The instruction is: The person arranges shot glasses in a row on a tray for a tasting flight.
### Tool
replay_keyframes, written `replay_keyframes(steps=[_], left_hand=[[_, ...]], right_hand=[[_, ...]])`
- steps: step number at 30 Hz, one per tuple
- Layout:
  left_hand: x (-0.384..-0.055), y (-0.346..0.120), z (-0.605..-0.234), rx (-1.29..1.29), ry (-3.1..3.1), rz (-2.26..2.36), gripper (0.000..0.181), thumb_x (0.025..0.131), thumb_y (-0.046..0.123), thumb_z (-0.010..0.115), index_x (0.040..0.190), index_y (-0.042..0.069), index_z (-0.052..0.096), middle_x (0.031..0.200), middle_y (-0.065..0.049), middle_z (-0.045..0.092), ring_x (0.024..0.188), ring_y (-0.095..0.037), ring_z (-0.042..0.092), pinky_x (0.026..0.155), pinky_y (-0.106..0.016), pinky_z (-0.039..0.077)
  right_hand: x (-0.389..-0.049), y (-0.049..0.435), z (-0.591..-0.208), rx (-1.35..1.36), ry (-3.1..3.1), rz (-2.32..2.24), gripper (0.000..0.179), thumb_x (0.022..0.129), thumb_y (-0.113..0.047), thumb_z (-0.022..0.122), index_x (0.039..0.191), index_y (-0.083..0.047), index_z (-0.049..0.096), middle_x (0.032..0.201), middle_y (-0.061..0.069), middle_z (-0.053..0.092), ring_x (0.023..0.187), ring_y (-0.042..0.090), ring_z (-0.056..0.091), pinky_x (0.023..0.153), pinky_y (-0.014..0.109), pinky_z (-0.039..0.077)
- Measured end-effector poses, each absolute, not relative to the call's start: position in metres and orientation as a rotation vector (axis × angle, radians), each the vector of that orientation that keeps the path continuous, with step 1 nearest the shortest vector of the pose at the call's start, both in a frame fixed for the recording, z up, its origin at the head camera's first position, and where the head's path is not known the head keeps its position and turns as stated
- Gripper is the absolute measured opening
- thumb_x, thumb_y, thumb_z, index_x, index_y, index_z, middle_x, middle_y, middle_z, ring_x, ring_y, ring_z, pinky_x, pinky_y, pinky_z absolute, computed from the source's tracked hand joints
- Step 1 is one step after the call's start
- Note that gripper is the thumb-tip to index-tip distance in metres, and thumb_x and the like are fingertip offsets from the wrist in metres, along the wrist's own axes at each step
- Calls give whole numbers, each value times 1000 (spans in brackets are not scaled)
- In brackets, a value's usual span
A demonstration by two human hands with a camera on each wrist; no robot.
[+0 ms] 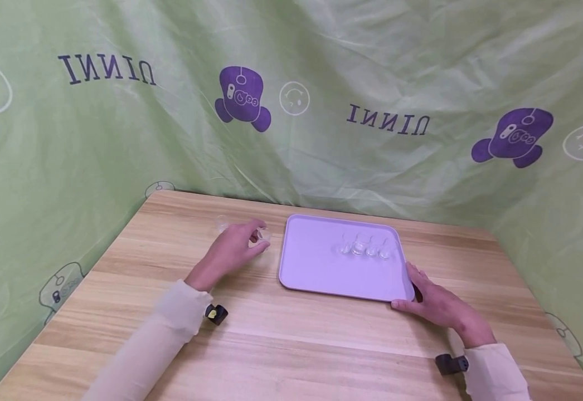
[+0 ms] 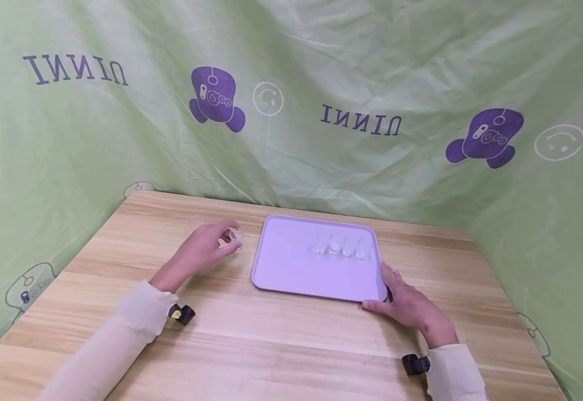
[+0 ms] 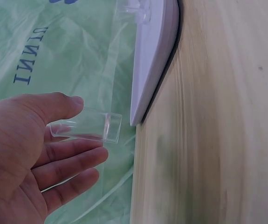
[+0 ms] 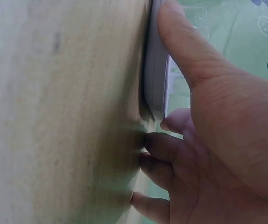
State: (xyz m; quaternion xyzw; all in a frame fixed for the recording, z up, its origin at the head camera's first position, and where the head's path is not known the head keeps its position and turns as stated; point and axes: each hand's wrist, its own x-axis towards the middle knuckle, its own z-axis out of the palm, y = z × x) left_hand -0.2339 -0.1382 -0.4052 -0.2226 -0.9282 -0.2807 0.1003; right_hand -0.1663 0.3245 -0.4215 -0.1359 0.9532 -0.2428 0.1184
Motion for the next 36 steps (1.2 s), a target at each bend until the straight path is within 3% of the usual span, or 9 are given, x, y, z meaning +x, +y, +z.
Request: replay_keyframes(steps=[11, 20, 36], left_hand=[[-237, -107, -408, -707, -2742, -837, 42, 96, 25, 74, 131, 3, 64, 95, -7, 71, 81, -21, 65, 72, -37, 56], [-242, -92, -409, -758, -2768, -808, 37, 97, 24, 74, 126, 4, 65, 101, -8, 73, 92, -21, 69, 82, -37, 57], [-255, -58, -414, -800, -2780, -750, 39, 97, 28, 74, 128, 7, 65, 96, -5, 70, 84, -19, 65, 74, -35, 54]], right_hand=[[-167, 324, -420, -397, 2806, -681, 111, 92, -55, 73, 162, 5, 11, 157, 43, 17, 143, 62, 17, 110, 73, 23], [-167, 323, -420, -399, 2794, -685, 111, 92, -55, 73, 161, 6, 11, 158, 42, 15, 143, 62, 16, 110, 73, 22], [-167, 325, -423, -385, 2796, -679, 112, 91, -55, 73, 162, 4, 10, 158, 41, 16, 143, 62, 16, 110, 73, 22]])
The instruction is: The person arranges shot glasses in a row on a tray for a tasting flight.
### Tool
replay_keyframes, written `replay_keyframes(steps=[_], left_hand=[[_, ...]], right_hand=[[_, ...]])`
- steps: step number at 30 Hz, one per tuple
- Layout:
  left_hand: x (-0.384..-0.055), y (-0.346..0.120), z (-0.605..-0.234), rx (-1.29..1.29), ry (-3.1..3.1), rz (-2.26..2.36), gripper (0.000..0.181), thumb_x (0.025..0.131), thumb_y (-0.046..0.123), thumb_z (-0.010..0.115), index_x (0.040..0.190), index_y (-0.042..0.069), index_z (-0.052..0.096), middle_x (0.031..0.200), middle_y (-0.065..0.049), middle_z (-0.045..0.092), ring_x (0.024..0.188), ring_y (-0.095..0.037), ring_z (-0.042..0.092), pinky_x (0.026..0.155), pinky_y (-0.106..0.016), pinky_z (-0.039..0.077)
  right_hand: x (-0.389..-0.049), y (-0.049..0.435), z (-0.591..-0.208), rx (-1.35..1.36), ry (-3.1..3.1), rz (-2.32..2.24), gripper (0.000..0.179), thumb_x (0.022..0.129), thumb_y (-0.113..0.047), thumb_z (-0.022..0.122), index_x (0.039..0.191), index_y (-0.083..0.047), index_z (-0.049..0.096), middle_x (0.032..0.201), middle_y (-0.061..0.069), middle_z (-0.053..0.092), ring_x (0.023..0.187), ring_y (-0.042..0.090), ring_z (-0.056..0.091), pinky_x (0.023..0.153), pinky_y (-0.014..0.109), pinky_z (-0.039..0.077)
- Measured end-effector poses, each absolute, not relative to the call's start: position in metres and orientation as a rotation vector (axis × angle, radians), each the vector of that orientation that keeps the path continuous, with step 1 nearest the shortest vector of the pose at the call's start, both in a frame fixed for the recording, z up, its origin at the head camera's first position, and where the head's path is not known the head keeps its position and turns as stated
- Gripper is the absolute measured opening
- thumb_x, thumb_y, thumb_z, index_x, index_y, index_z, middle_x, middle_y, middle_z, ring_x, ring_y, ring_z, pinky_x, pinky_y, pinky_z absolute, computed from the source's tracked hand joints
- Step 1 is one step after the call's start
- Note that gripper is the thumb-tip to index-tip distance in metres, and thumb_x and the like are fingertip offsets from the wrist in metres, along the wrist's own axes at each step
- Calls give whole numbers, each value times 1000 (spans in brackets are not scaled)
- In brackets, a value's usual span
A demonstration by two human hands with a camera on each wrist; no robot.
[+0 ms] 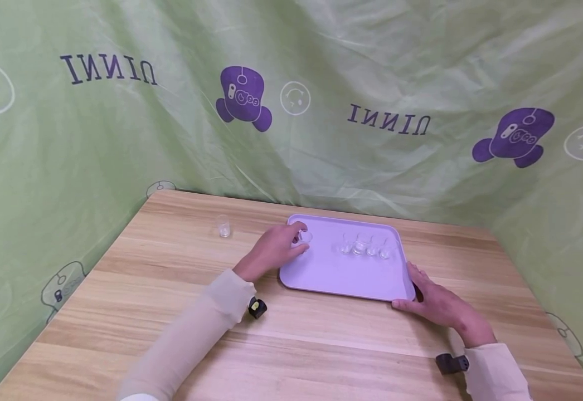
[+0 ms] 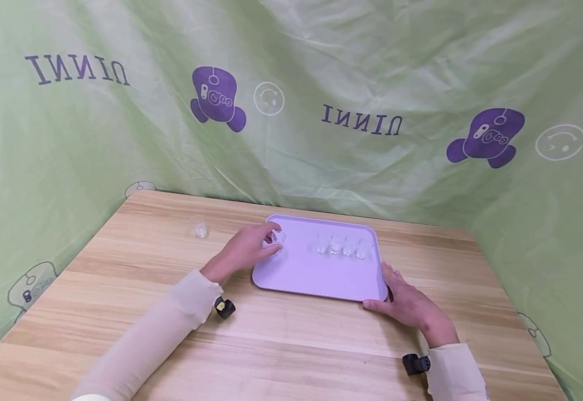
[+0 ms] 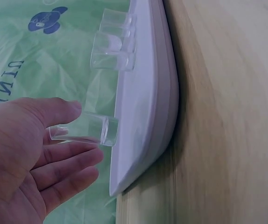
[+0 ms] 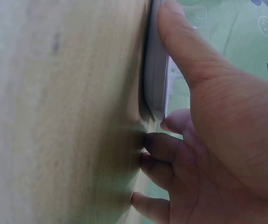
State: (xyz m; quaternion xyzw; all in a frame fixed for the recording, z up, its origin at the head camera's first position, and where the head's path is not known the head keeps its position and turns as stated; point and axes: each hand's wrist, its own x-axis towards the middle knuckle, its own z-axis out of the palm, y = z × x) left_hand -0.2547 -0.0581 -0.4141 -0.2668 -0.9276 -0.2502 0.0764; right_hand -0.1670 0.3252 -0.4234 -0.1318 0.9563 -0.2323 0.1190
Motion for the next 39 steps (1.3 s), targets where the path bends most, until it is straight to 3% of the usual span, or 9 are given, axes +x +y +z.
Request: replay_keyframes(steps=[39], left_hand=[[-269, -1, -422, -858, -2821, -794, 38, 100, 22, 70, 134, 6, 63, 93, -4, 69, 82, -16, 64, 75, -31, 53]], right_hand=[[-165, 324, -423, -407, 2807, -711, 110, 92, -53, 74, 162, 3, 11, 159, 40, 18, 143, 62, 16, 110, 73, 23]])
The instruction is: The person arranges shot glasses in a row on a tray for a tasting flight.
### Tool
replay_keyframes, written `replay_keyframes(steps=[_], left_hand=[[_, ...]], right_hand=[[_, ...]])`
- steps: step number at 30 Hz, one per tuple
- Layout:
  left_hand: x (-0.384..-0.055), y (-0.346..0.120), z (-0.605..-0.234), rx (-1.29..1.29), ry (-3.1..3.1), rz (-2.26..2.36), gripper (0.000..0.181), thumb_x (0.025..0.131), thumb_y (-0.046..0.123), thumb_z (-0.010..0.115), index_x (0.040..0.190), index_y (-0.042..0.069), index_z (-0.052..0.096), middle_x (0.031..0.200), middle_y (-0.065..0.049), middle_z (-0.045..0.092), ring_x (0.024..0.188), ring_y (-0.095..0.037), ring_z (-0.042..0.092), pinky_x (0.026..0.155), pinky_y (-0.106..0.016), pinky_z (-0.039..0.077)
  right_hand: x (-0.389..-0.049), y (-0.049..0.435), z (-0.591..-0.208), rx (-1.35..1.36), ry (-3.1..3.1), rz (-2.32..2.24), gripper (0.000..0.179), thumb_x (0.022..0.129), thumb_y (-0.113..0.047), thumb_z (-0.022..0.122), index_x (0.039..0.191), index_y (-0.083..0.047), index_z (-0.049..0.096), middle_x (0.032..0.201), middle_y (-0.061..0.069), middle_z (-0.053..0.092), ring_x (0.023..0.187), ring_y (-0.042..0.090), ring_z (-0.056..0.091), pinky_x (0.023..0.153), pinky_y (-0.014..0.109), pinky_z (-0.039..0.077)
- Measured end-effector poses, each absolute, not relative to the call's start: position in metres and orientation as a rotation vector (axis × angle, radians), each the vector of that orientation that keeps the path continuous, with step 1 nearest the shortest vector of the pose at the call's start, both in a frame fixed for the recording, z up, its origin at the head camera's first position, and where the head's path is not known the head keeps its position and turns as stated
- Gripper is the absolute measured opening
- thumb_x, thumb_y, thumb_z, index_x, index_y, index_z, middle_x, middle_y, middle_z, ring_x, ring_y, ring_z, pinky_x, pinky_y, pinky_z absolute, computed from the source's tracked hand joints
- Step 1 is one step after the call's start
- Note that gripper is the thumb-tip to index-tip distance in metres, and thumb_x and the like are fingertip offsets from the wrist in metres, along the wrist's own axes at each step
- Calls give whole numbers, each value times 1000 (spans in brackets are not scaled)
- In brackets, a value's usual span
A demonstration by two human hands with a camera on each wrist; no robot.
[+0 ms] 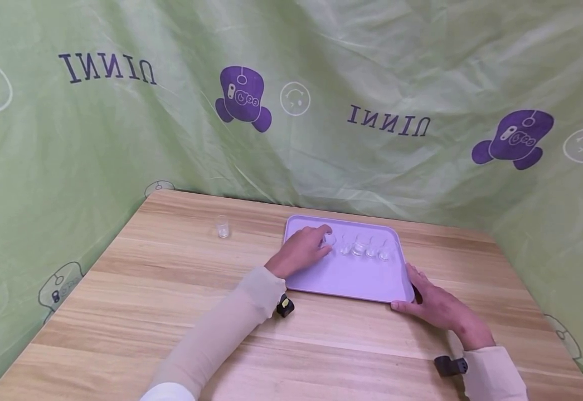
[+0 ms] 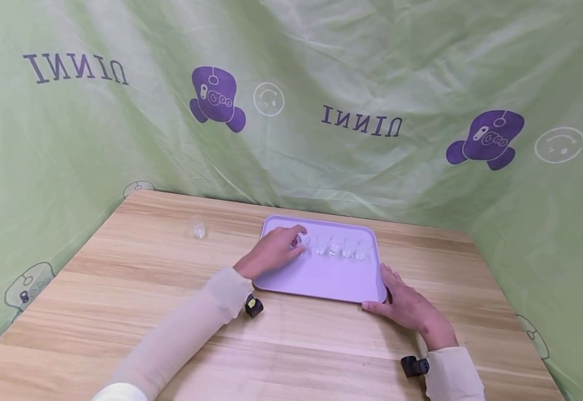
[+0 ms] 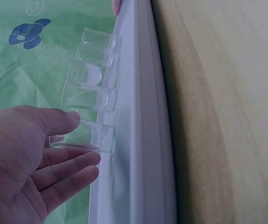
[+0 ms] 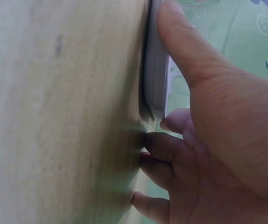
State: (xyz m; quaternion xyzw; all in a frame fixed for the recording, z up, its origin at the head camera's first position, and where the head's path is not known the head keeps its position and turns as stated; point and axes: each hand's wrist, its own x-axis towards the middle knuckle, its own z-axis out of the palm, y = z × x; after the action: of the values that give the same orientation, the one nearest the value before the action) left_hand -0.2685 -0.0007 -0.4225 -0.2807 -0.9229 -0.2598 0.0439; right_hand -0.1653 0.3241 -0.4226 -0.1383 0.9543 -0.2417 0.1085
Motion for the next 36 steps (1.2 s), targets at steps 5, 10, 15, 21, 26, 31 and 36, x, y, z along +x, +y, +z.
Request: replay_keyframes(steps=[5, 10, 15, 21, 26, 31, 36], left_hand=[[-270, 3, -421, -860, -2834, -796, 39, 101, 20, 69, 136, 6, 61, 101, -6, 71, 90, -18, 67, 80, -33, 54], [-273, 8, -422, -860, -2872, -788, 40, 102, 21, 67, 139, 7, 60, 108, -7, 72, 96, -19, 68, 83, -32, 54], [-273, 11, -422, -853, -2887, -795, 40, 102, 21, 66, 140, 8, 59, 112, -8, 72, 100, -21, 68, 86, -33, 54], [-272, 14, -423, -839, -2896, -781, 40, 103, 22, 65, 140, 9, 59, 103, -5, 71, 93, -19, 66, 82, -33, 53], [-272, 15, -424, -834, -2894, -789, 39, 102, 21, 66, 138, 8, 60, 89, -2, 67, 83, -16, 62, 76, -33, 52], [-273, 16, -425, -810, -2921, -800, 41, 102, 22, 67, 140, 9, 59, 85, 0, 64, 78, -14, 61, 73, -31, 51], [-275, 15, -425, -778, -2968, -827, 43, 101, 23, 69, 140, 9, 58, 87, 1, 64, 77, -14, 61, 71, -29, 51]], right_hand=[[-166, 324, -422, -401, 2800, -710, 111, 91, -53, 74, 162, 5, 11, 159, 41, 17, 143, 62, 16, 110, 73, 22], [-167, 324, -422, -399, 2795, -709, 111, 91, -53, 74, 161, 6, 11, 159, 41, 16, 144, 62, 15, 111, 72, 22], [-167, 324, -423, -400, 2796, -719, 111, 91, -53, 75, 162, 4, 11, 159, 40, 16, 144, 62, 15, 111, 72, 22], [-167, 324, -423, -395, 2793, -720, 111, 91, -53, 74, 162, 4, 11, 159, 41, 16, 144, 62, 15, 111, 73, 21], [-167, 323, -422, -401, 2795, -719, 111, 92, -52, 74, 161, 5, 10, 159, 41, 16, 143, 62, 15, 111, 73, 21], [-166, 323, -422, -407, 2796, -711, 110, 92, -52, 73, 162, 5, 9, 159, 41, 15, 143, 63, 15, 110, 73, 21], [-166, 323, -422, -412, 2795, -716, 110, 92, -52, 74, 161, 5, 10, 159, 41, 15, 143, 63, 15, 110, 73, 21]])
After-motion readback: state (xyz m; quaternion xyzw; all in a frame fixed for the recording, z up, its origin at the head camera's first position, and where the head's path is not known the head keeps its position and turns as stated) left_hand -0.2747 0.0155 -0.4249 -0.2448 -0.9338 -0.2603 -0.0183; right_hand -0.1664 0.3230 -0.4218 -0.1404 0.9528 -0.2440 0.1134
